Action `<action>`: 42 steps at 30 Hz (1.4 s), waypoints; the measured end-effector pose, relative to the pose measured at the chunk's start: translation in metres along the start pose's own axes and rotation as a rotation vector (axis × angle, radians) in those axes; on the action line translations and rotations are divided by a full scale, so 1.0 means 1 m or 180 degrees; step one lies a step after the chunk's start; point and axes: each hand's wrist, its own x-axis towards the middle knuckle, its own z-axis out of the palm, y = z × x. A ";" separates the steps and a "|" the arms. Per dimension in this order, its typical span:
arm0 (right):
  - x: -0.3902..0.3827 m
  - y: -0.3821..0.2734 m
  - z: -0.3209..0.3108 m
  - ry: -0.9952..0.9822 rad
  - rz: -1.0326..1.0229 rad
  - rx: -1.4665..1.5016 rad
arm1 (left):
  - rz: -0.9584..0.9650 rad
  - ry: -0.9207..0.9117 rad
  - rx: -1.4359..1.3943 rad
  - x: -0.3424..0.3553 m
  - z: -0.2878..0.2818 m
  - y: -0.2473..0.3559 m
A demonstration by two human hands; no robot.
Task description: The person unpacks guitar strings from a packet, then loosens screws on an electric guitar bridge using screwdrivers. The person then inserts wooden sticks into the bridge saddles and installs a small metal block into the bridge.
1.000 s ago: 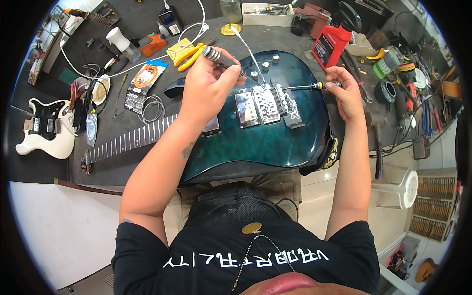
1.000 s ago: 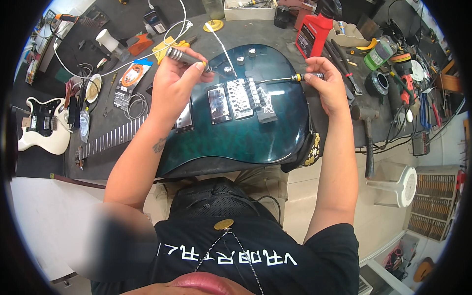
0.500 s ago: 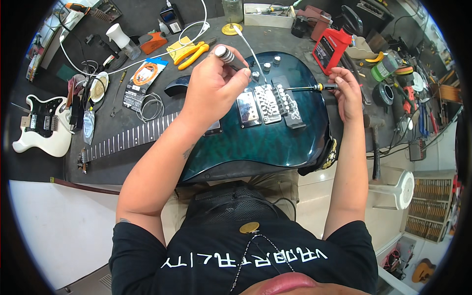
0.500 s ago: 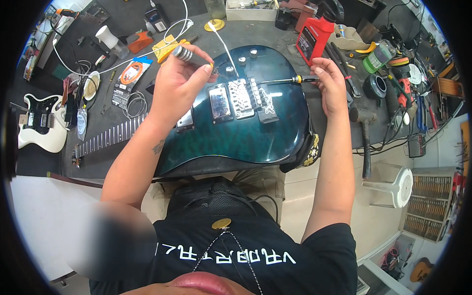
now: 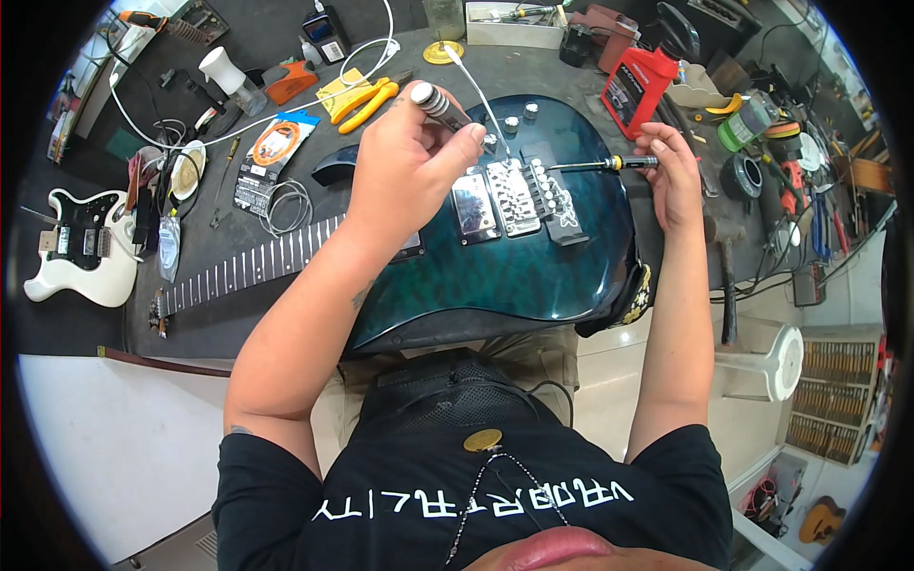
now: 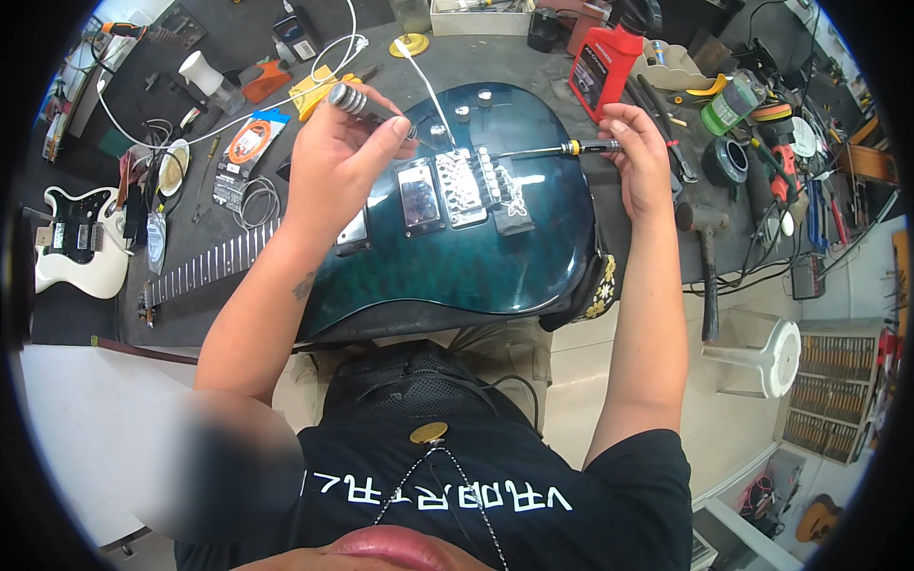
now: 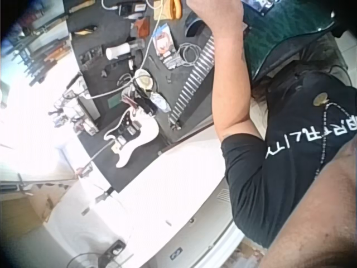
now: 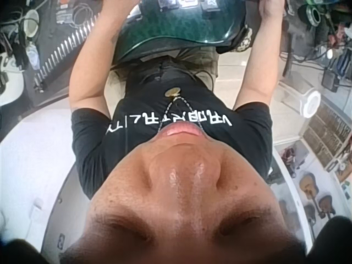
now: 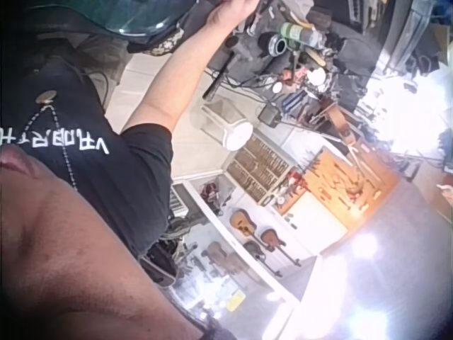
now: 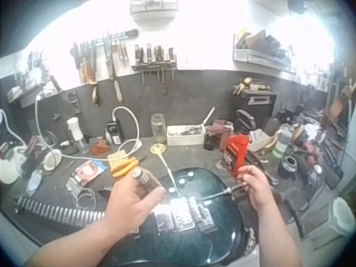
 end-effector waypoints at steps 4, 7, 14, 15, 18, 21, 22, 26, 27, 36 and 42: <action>0.001 0.002 -0.004 -0.0013 -0.0024 0.0057 | 0.0094 -0.0017 0.0037 0.000 0.002 0.000; 0.001 0.002 -0.003 -0.0050 -0.0010 0.0051 | 0.0191 -0.0044 0.0116 -0.001 0.002 0.002; 0.000 0.001 -0.002 0.0001 0.0024 -0.0032 | 0.0368 -0.0359 0.0491 0.001 0.005 0.020; 0.000 0.002 -0.003 -0.0009 0.0012 -0.0018 | 0.0365 -0.0366 0.0493 0.002 0.006 0.022; 0.001 0.000 -0.001 -0.0033 0.0004 -0.0025 | 0.0661 -0.0556 0.0973 0.007 0.007 0.026; 0.000 0.002 -0.002 -0.0026 0.0009 -0.0028 | 0.0695 -0.0639 0.1132 0.010 0.012 0.028; 0.001 0.001 -0.002 -0.0025 0.0012 -0.0006 | 0.0513 -0.0552 0.1090 0.009 0.012 0.028; 0.000 -0.001 0.002 -0.0009 0.0053 -0.0054 | 0.0100 -0.0457 0.0778 0.009 0.006 0.023; 0.000 -0.001 0.002 -0.0005 0.0047 -0.0065 | 0.0099 -0.0459 0.0780 0.009 0.005 0.022; 0.000 -0.001 -0.001 -0.0022 0.0039 -0.0080 | 0.0045 -0.0343 0.0568 0.009 0.001 0.025; 0.002 0.001 0.000 -0.0031 0.0029 -0.0046 | 0.0251 -0.0161 0.0478 0.007 0.006 0.017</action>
